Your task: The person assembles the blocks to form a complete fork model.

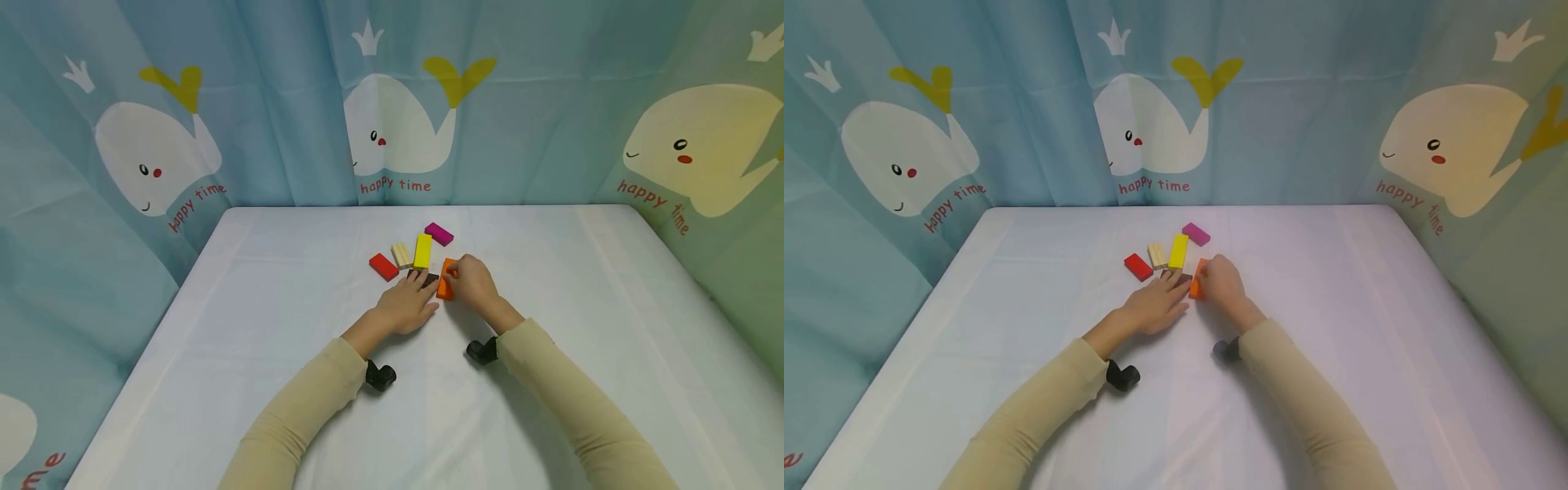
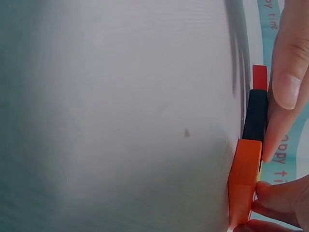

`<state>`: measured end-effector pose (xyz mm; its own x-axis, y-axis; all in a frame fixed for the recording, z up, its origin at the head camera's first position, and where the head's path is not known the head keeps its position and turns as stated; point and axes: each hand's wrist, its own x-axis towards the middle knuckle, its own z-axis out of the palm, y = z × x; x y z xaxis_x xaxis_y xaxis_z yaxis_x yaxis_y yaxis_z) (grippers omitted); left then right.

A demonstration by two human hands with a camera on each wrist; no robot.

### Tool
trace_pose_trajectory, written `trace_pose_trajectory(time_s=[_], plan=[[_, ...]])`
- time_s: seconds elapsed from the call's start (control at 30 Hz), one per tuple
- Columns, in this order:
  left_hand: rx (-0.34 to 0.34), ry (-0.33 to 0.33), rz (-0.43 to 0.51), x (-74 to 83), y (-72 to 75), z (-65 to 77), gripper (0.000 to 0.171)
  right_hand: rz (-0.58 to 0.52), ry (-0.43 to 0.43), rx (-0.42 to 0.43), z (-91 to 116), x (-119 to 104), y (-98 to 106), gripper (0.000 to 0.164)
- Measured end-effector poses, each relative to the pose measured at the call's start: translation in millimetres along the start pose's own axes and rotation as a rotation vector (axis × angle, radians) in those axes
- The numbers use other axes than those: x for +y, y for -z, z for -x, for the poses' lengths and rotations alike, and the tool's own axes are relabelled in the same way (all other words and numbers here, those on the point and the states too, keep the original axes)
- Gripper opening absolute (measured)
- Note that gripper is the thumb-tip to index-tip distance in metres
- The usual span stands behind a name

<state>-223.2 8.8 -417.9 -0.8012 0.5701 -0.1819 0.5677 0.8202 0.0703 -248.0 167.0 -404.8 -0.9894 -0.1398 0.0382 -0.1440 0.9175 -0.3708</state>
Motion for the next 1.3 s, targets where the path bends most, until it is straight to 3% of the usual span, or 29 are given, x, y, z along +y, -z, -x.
trace_pose_trajectory(time_s=[1.3], plan=[[-0.003,-0.062,0.031,-4.0,-0.8,21.7,0.055,0.009,0.086,0.018,15,-5,-2,0.026]])
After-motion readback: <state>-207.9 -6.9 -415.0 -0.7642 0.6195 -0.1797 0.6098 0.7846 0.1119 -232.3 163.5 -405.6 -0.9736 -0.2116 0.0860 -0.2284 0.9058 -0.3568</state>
